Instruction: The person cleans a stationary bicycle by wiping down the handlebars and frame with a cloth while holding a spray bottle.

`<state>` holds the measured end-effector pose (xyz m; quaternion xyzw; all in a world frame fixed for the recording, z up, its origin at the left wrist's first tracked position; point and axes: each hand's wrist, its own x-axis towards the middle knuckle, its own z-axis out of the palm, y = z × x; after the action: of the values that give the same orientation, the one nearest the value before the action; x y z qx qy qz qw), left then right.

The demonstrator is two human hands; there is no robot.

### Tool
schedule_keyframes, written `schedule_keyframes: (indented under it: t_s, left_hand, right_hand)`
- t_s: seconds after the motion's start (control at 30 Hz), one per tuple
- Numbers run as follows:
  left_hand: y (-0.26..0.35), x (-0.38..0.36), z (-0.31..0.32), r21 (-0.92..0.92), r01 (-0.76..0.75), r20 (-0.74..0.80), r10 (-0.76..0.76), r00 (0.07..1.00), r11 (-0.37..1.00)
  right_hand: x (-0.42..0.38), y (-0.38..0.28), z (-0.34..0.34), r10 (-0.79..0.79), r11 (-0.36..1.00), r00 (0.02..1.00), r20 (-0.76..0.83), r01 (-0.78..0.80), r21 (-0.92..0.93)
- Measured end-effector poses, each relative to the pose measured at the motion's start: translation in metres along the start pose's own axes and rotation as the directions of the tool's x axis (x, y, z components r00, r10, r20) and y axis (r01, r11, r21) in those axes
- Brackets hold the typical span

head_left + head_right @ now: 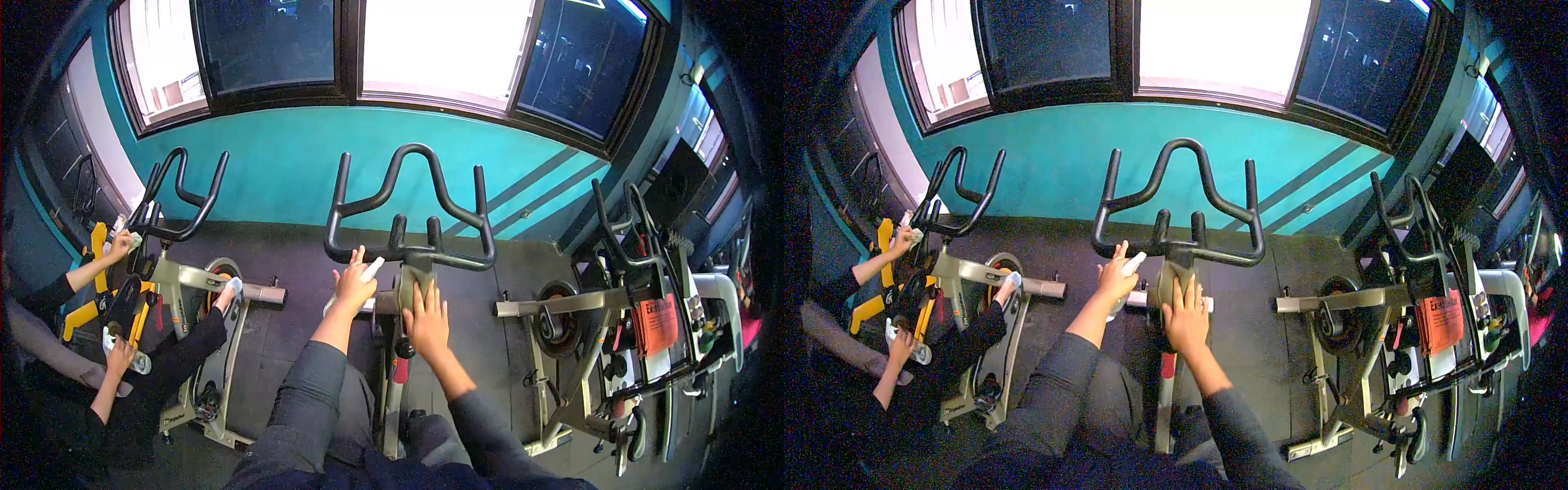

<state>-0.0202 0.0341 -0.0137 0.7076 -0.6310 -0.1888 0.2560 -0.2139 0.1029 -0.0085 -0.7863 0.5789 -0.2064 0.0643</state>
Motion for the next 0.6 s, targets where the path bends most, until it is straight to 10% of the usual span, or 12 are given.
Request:
schedule_keyframes:
  t_s: [0.6]
  left_hand:
    - [-0.001, 0.001, -0.005, 0.023, -0.014, 0.088, 0.011, 0.996, 1.000]
  right_hand:
    - [0.114, 0.004, 0.004, 0.020, 0.962, 0.999, -0.031, -0.027, -0.272]
